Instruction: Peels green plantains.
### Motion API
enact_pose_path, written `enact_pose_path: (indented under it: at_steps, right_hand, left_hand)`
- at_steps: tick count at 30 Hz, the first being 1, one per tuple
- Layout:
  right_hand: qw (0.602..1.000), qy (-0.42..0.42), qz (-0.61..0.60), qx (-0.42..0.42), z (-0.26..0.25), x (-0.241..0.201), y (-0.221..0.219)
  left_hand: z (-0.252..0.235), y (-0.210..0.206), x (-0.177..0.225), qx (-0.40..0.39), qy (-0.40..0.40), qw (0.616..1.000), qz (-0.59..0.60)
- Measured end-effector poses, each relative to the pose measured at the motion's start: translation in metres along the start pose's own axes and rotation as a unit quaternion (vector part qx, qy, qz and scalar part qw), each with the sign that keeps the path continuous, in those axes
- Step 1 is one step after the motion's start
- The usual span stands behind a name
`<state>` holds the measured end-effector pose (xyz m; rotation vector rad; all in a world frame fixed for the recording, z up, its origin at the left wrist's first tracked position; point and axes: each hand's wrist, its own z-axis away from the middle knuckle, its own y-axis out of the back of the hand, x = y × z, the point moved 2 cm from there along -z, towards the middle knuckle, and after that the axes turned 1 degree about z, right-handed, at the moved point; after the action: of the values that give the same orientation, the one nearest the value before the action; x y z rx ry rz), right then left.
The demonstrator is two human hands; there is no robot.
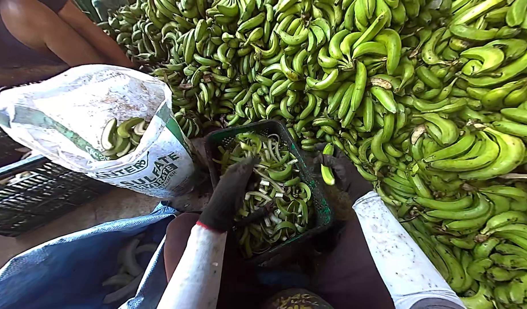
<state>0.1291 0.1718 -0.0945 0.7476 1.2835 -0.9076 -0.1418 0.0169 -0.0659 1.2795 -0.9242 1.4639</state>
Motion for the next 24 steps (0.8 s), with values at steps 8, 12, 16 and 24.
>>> enact_pose_path:
  at_steps: [8,12,16,24]
  right_hand:
    - [0.970,0.064,-0.172,0.160,0.014,-0.023,-0.067]
    - [0.952,0.109,-0.190,0.215,0.019,-0.033,-0.087]
    - [0.945,0.124,-0.199,0.228,0.023,-0.035,-0.088]
    - [0.942,0.133,-0.201,0.235,0.029,-0.043,-0.093]
  left_hand:
    - [0.017,-0.056,-0.022,-0.028,-0.119,0.978,-0.169]
    - [0.035,-0.088,-0.026,-0.042,-0.232,0.966,-0.108]
    - [0.038,-0.092,-0.024,-0.044,-0.249,0.961,-0.108]
    - [0.040,-0.094,-0.031,-0.038,-0.260,0.960,-0.098]
